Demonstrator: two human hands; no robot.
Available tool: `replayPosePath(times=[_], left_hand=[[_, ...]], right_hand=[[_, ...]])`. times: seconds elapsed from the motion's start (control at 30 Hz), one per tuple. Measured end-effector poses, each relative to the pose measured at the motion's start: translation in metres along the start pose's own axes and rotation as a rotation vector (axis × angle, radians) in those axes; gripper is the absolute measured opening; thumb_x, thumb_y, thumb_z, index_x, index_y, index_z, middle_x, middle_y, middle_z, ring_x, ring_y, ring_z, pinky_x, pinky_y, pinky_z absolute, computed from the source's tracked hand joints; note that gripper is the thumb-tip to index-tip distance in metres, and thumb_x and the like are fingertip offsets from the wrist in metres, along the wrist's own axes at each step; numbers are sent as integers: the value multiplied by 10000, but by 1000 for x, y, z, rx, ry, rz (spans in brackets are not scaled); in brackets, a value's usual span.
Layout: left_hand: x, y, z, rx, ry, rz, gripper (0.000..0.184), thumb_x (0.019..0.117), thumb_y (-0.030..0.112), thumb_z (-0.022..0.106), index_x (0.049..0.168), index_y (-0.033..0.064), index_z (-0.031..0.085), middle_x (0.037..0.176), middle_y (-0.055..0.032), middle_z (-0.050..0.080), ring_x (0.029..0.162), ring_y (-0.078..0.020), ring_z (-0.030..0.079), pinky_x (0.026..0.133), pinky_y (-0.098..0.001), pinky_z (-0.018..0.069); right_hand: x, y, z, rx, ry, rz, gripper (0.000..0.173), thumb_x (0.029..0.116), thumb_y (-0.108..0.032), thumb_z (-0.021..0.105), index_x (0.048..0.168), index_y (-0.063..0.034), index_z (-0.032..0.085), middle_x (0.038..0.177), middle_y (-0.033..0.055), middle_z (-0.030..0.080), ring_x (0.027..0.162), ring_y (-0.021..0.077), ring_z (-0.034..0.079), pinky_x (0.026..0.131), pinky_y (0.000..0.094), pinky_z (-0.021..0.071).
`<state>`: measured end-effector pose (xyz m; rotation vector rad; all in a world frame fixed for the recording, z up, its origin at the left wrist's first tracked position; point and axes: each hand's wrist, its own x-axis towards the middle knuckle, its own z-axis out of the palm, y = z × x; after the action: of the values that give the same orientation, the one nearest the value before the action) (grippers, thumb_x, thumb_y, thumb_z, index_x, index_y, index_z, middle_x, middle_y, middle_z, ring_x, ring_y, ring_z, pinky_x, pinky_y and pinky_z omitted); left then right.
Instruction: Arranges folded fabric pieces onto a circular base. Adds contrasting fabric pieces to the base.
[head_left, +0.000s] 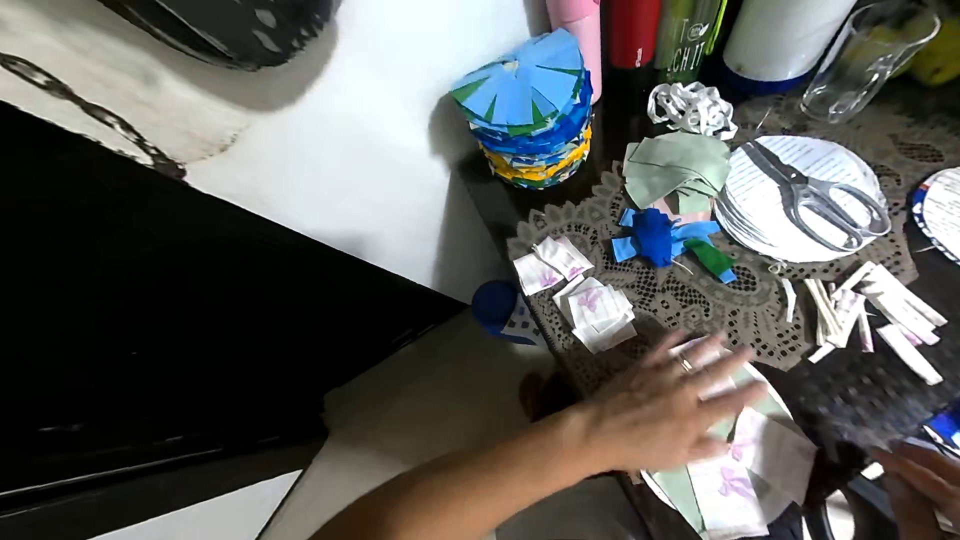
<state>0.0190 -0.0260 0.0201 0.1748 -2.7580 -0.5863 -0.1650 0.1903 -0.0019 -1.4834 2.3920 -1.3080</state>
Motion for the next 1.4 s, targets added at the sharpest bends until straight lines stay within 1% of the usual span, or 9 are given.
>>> replayPosePath(times=[0.1,0.23,0.33,0.53,0.87,1.07,1.17,1.27,1.4], left_hand=[[-6,-28,-41,94,141,-334,272,971,165,630,1212,105,742,1288,-87,693,1251,-304,621,1030,-520,498],[-18,-67,-79,139,117,-603,184,983,78,616,1089,49,762,1107,-133,722,1066,-309,674,933,-515,535],[-17,-66,-78,99,44,-612,158,983,97,620,1013,43,765,993,-117,719,947,-264,689,859,-460,560],[-9,-56,-68,132,-124,-566,152,958,118,660,1011,-5,733,1015,-175,705,994,-336,687,879,-524,549],[-22,-62,-46,337,62,-419,144,945,75,630,903,-15,733,874,-170,707,819,-339,718,731,-490,592],[-20,-73,-66,-89,162,-726,105,949,88,672,944,21,752,931,-103,725,849,-174,703,812,-383,591],[-22,-73,-72,-232,257,-774,56,922,81,702,923,41,741,891,-46,708,795,-84,665,758,-287,566],[-23,-57,-71,-190,326,-707,92,922,111,683,920,42,744,896,-35,711,791,-46,669,744,-230,570],[-29,-29,-55,-16,416,-520,115,882,95,653,864,37,750,945,-87,740,871,-95,702,787,-234,574]], right_hand=[[11,-14,10,-31,-40,-60,220,1007,-43,539,1013,73,726,1039,249,670,1064,180,623,950,204,474],[27,-25,34,-139,-118,-234,282,1000,-139,504,1014,-70,776,1055,151,734,1007,312,646,875,409,494],[40,-35,52,-190,-160,-385,306,1018,-196,468,1012,-132,767,1132,97,746,1062,345,663,800,491,498],[47,-49,78,-288,-220,-501,296,988,-189,477,1056,-142,761,1222,80,730,1115,350,666,856,509,516],[45,-52,85,-404,-174,-437,297,963,-221,515,1047,-87,768,1139,137,743,1066,399,686,824,556,523],[56,-73,86,-288,-152,-394,249,941,-176,574,1073,-79,760,1153,169,719,1064,411,675,828,564,522],[70,-107,99,89,-228,-200,267,998,-124,539,1128,-15,745,1093,147,742,1008,284,720,848,436,577],[94,-134,115,693,-527,348,383,1095,-186,434,1350,33,619,1218,143,710,1061,154,707,940,309,564],[106,-151,129,1263,-497,882,290,1109,-166,430,1132,46,627,921,76,713,814,117,716,774,284,604]])
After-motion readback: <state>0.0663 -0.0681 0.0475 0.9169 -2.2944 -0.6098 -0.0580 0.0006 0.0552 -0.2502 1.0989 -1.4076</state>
